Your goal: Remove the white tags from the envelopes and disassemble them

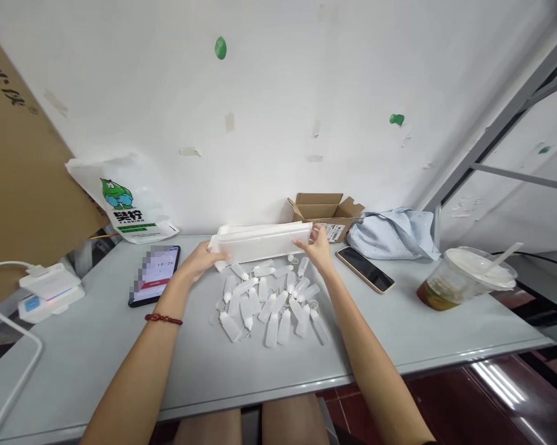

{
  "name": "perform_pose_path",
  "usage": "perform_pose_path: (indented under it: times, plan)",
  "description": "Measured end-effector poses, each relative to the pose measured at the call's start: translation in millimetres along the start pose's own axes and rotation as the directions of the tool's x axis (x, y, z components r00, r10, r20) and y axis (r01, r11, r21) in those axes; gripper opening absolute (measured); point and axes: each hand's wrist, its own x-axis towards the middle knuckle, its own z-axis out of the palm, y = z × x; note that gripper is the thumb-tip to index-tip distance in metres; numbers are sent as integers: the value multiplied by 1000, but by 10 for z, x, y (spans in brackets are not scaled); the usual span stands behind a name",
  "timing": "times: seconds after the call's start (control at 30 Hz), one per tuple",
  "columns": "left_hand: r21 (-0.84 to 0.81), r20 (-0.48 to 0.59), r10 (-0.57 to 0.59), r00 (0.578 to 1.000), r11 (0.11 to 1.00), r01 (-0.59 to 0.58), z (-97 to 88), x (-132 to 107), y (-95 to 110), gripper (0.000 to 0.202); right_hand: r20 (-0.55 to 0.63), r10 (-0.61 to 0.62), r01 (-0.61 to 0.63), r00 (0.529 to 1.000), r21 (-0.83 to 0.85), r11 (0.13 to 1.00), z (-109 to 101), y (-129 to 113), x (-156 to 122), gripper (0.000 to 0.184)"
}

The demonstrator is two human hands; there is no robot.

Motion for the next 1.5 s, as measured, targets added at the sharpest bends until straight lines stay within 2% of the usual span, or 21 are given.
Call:
perform_pose_path:
  times: [0.17,0.37,0.5,0.6,0.67,0.8,0.93,1.07,1.2,1.37,1.5]
  plan:
    - [79,-6,-45,999,996,45,-39,-34,27,43,159,37,-32,987,-30,999,4,1,-23,51]
    - [31,-14,-66,998,997,67,-5,-35,28,49,143,-1,18,990,-120,993,96,19,-79,50]
    - [-53,4,-68,998,996,68,-12,-28,27,51,162,-25,43,986,-111,993,107,28,-78,49]
    - [-48,23,-87,996,995,88,-70,-43,38,53,186,-32,53,982,-107,993,107,5,-83,48]
    - [-14,-3,-97,995,995,97,-123,-59,52,54,211,-28,52,977,-109,993,117,-21,-95,46]
    - [10,-125,-73,990,997,75,-176,-73,84,57,212,-22,46,977,-107,993,153,-49,-118,40]
    - [-39,-253,16,967,999,-26,-133,-30,72,64,206,-22,45,978,-109,993,170,-3,-124,36]
    - [-150,-393,92,915,975,-163,-97,52,-6,61,170,-19,39,985,-115,993,183,70,-122,32]
    - [-212,-400,88,912,959,-185,-91,109,-91,62,229,-3,22,973,-82,996,199,96,-121,29]
    - [-160,-417,70,906,976,-149,-80,113,-110,66,245,-13,32,969,-72,997,172,27,-123,37]
    - [-216,-353,71,933,964,-156,-73,142,-98,67,339,13,32,941,-127,991,130,-31,-119,19]
